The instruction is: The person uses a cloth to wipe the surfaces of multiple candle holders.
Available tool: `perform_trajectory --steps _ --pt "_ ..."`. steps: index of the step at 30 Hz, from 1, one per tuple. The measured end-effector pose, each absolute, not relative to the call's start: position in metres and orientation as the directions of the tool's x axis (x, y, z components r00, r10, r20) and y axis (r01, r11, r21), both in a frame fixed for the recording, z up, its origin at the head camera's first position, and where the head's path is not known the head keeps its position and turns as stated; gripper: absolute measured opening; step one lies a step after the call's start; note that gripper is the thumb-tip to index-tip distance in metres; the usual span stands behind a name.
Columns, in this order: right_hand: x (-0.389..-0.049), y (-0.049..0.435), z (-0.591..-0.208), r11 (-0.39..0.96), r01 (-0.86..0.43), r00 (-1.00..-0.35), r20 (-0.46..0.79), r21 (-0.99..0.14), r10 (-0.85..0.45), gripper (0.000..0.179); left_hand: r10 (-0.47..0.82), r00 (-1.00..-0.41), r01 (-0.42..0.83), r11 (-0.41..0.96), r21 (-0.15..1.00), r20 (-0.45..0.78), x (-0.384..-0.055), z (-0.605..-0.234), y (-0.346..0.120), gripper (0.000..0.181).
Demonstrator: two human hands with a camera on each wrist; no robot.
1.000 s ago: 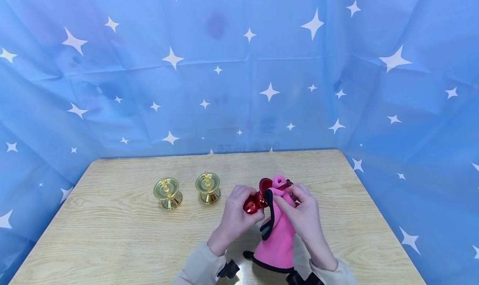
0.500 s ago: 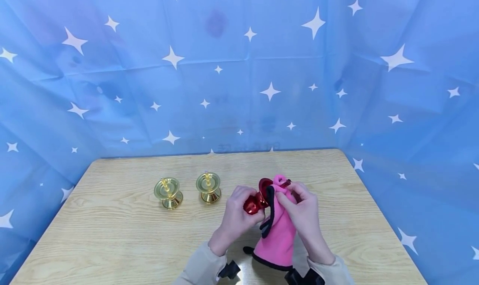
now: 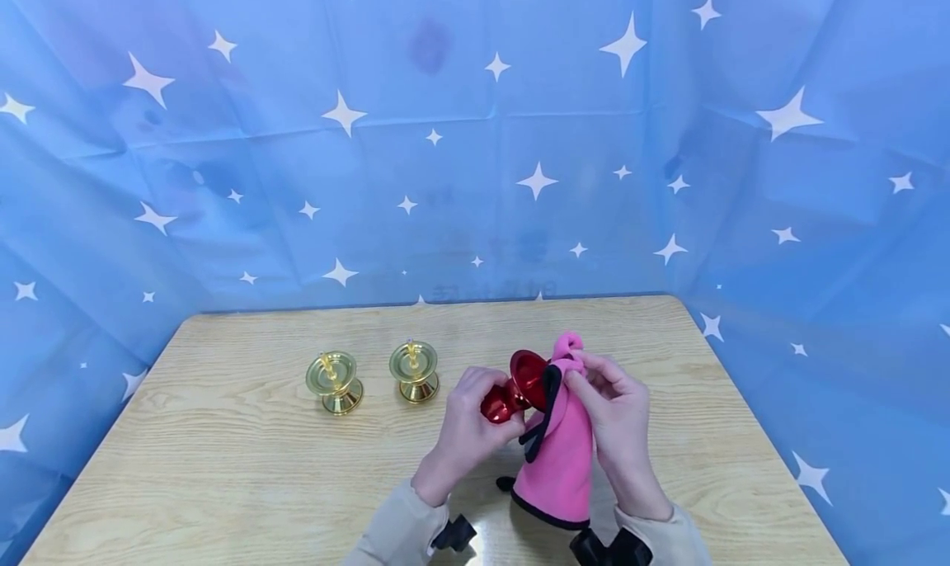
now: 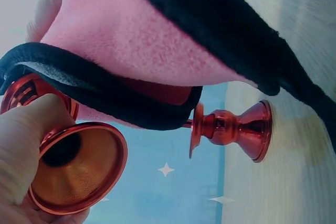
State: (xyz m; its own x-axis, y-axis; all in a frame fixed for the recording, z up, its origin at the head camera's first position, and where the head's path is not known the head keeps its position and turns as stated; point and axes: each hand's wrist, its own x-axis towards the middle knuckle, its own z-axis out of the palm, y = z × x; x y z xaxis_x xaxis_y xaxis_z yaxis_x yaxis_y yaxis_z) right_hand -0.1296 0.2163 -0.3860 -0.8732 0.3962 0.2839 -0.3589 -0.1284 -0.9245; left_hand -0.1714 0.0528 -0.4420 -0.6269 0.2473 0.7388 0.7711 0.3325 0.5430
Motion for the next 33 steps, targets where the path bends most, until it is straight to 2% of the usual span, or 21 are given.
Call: perform_trajectory --steps 8,13,19,23,28,33 --pt "-0.132 0.215 -0.381 -0.169 -0.371 -0.872 0.280 -0.913 0.402 0.019 0.227 -0.603 0.784 0.347 0.515 0.764 -0.172 -0.436 0.051 0.031" --pt "-0.132 0.214 -0.379 -0.197 -0.369 -0.860 0.254 -0.908 0.442 0.017 0.215 -0.615 0.776 0.335 0.534 0.759 -0.172 -0.438 0.050 0.030" --pt "-0.133 0.216 -0.374 -0.369 -0.375 -0.837 0.140 -0.850 0.528 0.012 0.197 -0.615 0.774 0.334 0.538 0.763 -0.173 -0.440 0.050 0.028" --pt "-0.132 0.215 -0.375 -0.424 -0.346 -0.860 0.103 -0.837 0.499 0.016 0.204 -0.613 0.779 0.321 0.539 0.764 -0.172 -0.439 0.051 0.028" --pt "-0.129 0.209 -0.382 -0.325 -0.310 -0.881 0.141 -0.894 0.452 0.016 0.197 -0.630 0.768 0.301 0.565 0.751 -0.170 -0.437 0.052 0.029" --pt "-0.128 0.202 -0.386 -0.130 -0.363 -0.867 0.284 -0.923 0.409 0.021 0.165 -0.626 0.764 0.325 0.557 0.762 -0.170 -0.432 0.051 0.029"
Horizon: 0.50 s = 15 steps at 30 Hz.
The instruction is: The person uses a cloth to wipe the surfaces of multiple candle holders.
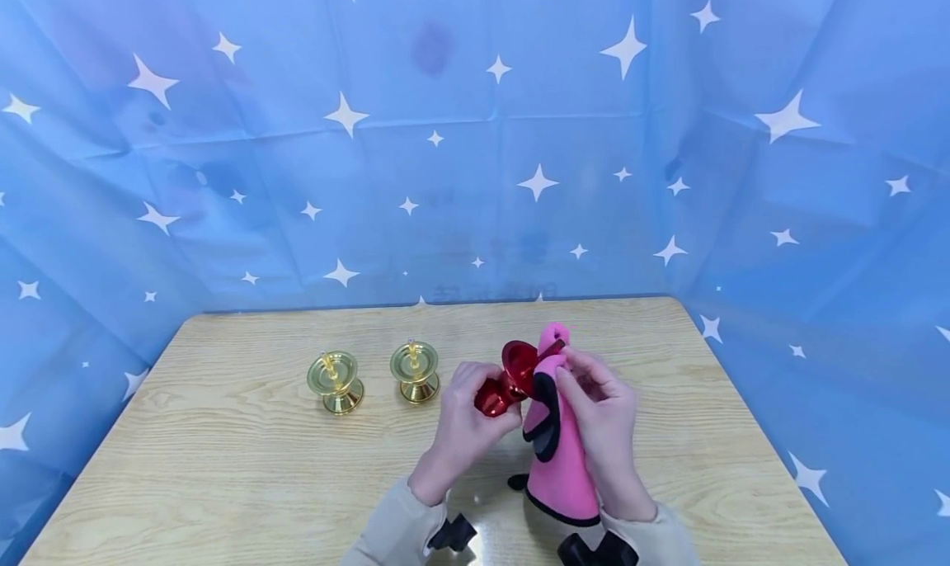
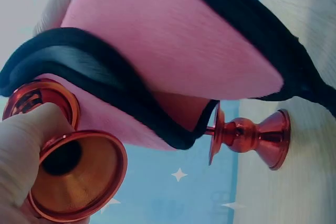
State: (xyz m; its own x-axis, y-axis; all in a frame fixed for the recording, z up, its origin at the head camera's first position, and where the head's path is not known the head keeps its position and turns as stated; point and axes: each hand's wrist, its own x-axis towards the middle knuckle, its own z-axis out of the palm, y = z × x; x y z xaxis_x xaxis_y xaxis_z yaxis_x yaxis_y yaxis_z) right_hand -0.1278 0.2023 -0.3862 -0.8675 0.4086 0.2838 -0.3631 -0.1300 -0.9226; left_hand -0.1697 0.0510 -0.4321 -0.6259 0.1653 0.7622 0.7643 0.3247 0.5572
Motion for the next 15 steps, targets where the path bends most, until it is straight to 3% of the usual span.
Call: perform_trajectory --steps 5,10,15 --pt "-0.1275 0.1985 -0.3872 0.048 -0.374 -0.865 0.367 -0.926 0.342 0.026 0.167 -0.612 0.773 0.331 0.541 0.773 -0.1703 -0.4297 0.0507 0.030" --pt "-0.1275 0.1998 -0.3842 0.283 -0.331 -0.867 0.409 -0.900 0.285 0.017 0.193 -0.625 0.770 0.314 0.556 0.757 -0.1702 -0.4314 0.0508 0.029" --pt "-0.1301 0.2015 -0.3820 0.254 -0.315 -0.887 0.379 -0.914 0.263 0.008 0.206 -0.621 0.776 0.298 0.556 0.756 -0.1691 -0.4333 0.0513 0.031"
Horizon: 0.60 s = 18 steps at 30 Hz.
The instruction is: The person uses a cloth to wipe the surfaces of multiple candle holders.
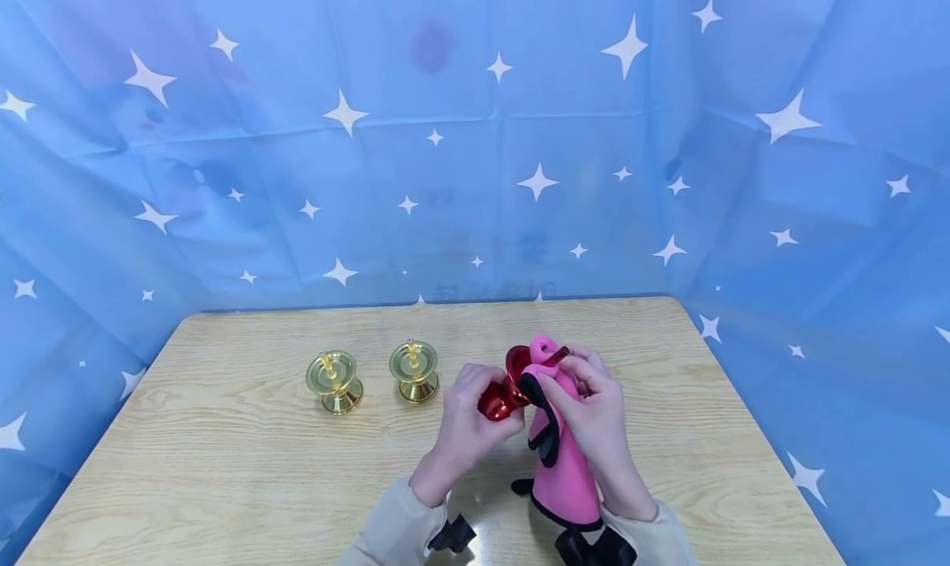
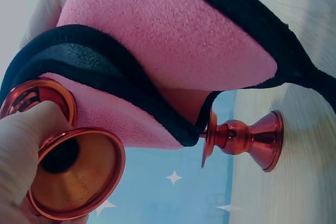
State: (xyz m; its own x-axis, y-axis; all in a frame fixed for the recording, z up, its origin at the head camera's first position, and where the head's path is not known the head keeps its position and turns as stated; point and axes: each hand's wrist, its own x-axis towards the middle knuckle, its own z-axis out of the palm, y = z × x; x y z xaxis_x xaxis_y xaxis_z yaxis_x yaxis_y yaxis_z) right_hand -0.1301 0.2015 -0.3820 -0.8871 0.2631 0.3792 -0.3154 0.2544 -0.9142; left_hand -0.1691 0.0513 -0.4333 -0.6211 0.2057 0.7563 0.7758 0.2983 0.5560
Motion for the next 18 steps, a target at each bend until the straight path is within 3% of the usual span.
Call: perform_trajectory --steps 9,18 --pt "-0.1338 0.1966 -0.3868 0.038 -0.376 -0.868 0.366 -0.926 0.335 0.013 0.225 -0.619 0.779 0.296 0.553 0.752 -0.1687 -0.4330 0.0498 0.031" --pt "-0.1345 0.1947 -0.3885 -0.076 -0.425 -0.857 0.374 -0.902 0.355 0.017 0.229 -0.611 0.783 0.315 0.536 0.758 -0.1703 -0.4332 0.0492 0.034"
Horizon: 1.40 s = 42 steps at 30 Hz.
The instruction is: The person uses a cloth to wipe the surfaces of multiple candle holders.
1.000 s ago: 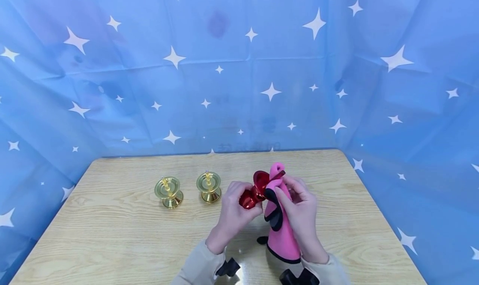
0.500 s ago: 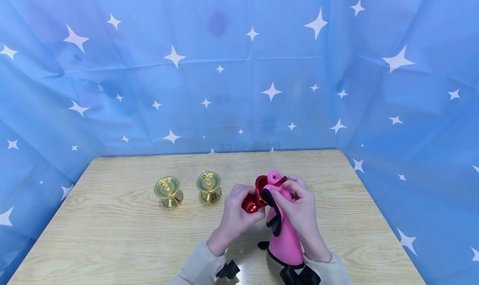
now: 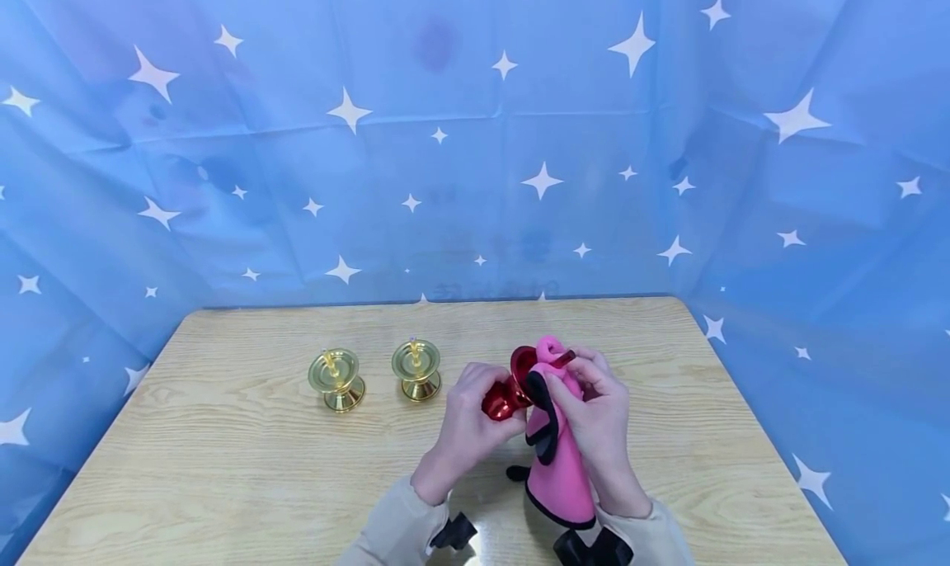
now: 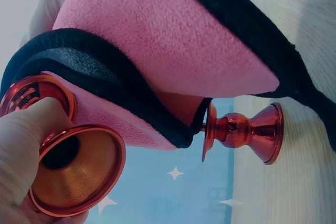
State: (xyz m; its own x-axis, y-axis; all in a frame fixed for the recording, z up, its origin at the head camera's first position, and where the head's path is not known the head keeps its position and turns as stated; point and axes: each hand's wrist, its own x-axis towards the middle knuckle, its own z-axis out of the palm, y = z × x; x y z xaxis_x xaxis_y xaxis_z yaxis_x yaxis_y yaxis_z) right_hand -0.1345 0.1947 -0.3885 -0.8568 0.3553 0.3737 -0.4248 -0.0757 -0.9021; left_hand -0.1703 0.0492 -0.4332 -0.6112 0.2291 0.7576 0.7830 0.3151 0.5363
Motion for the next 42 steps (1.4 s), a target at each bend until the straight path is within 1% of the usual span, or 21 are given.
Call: perform_trajectory --steps 3,6,10,16,20,23,28,30,34,38,42 --pt "-0.1338 0.1939 -0.3874 -0.109 -0.427 -0.850 0.358 -0.897 0.388 0.020 0.232 -0.610 0.785 0.311 0.536 0.758 -0.1702 -0.4337 0.0500 0.035" --pt "-0.1339 0.1941 -0.3863 -0.128 -0.413 -0.845 0.327 -0.902 0.423 0.020 0.236 -0.619 0.779 0.306 0.548 0.749 -0.1700 -0.4341 0.0504 0.035" --pt "-0.1344 0.1944 -0.3852 -0.170 -0.427 -0.834 0.314 -0.888 0.453 0.023 0.240 -0.629 0.772 0.310 0.555 0.740 -0.1697 -0.4341 0.0509 0.034" --pt "-0.1346 0.1932 -0.3847 -0.230 -0.434 -0.833 0.291 -0.871 0.471 0.019 0.219 -0.624 0.775 0.299 0.557 0.750 -0.1705 -0.4346 0.0511 0.033" --pt "-0.1358 0.1923 -0.3850 -0.254 -0.469 -0.818 0.308 -0.846 0.486 0.017 0.199 -0.618 0.777 0.298 0.554 0.760 -0.1715 -0.4352 0.0506 0.032" --pt "-0.1367 0.1914 -0.3847 -0.248 -0.472 -0.814 0.310 -0.846 0.491 0.016 0.194 -0.622 0.774 0.299 0.558 0.759 -0.1723 -0.4360 0.0496 0.031" --pt "-0.1367 0.1898 -0.3848 -0.240 -0.410 -0.835 0.256 -0.880 0.488 0.015 0.189 -0.630 0.769 0.293 0.569 0.754 -0.1729 -0.4373 0.0467 0.030" --pt "-0.1367 0.1895 -0.3854 -0.220 -0.398 -0.835 0.252 -0.891 0.490 0.014 0.191 -0.633 0.767 0.287 0.574 0.750 -0.1729 -0.4373 0.0458 0.030" --pt "-0.1371 0.1894 -0.3875 -0.167 -0.431 -0.816 0.304 -0.887 0.492 0.012 0.194 -0.637 0.765 0.283 0.579 0.746 -0.1730 -0.4373 0.0451 0.030" --pt "-0.1369 0.1888 -0.3891 -0.156 -0.490 -0.790 0.361 -0.858 0.497 0.009 0.191 -0.625 0.773 0.285 0.567 0.757 -0.1726 -0.4371 0.0450 0.031" --pt "-0.1366 0.1892 -0.3874 -0.188 -0.500 -0.776 0.342 -0.845 0.530 0.007 0.194 -0.624 0.774 0.289 0.564 0.757 -0.1727 -0.4378 0.0452 0.031"
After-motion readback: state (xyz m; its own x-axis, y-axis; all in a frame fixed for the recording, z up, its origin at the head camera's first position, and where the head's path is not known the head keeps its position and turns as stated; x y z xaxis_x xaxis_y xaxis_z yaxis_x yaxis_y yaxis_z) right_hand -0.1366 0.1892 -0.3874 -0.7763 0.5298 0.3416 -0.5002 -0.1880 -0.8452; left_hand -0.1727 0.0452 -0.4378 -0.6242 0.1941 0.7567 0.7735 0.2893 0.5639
